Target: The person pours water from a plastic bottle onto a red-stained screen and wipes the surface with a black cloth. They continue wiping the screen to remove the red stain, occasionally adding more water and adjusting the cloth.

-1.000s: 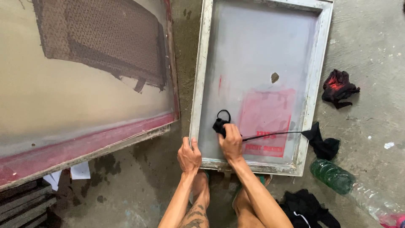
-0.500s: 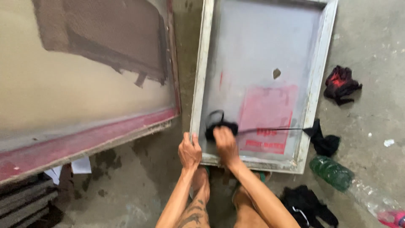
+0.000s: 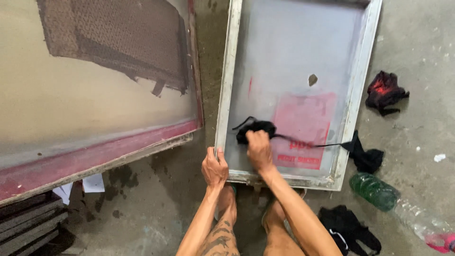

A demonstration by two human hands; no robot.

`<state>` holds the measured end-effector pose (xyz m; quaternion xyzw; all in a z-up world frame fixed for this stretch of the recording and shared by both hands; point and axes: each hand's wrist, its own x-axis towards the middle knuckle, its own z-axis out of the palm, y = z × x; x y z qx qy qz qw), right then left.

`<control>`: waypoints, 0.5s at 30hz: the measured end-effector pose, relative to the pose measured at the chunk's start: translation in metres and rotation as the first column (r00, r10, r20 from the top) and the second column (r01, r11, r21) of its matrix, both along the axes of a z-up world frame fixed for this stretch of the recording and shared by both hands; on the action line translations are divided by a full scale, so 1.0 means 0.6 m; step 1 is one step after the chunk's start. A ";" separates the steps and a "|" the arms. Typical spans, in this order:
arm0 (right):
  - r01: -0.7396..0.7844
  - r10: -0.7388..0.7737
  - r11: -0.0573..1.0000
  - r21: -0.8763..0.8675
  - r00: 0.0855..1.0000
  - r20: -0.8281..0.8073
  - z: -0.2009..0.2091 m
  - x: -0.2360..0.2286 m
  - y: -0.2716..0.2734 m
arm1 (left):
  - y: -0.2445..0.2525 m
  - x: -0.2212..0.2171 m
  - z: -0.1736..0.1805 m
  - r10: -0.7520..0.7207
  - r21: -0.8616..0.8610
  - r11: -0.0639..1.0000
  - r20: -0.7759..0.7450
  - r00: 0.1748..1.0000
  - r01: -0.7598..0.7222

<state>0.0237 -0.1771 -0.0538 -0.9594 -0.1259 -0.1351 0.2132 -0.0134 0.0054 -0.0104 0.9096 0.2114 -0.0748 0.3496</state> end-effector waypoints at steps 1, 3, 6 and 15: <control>-0.047 0.048 0.998 0.030 0.998 -0.038 0.025 -0.040 0.015 | 0.005 -0.014 -0.001 -0.009 0.039 0.999 -0.019 1.000 0.010; -0.102 0.102 0.994 0.030 0.995 0.004 0.009 0.011 -0.012 | -0.011 0.038 -0.019 -0.011 0.055 0.998 0.042 0.999 0.008; -0.031 0.030 0.998 0.053 0.999 0.019 -0.036 0.055 -0.067 | -0.005 -0.001 0.000 0.020 0.024 1.000 -0.045 0.999 -0.019; 0.626 -0.588 0.614 0.480 0.769 -0.251 0.039 0.235 -0.071 | -0.016 0.011 0.023 0.027 -0.011 1.000 -0.028 0.999 -0.028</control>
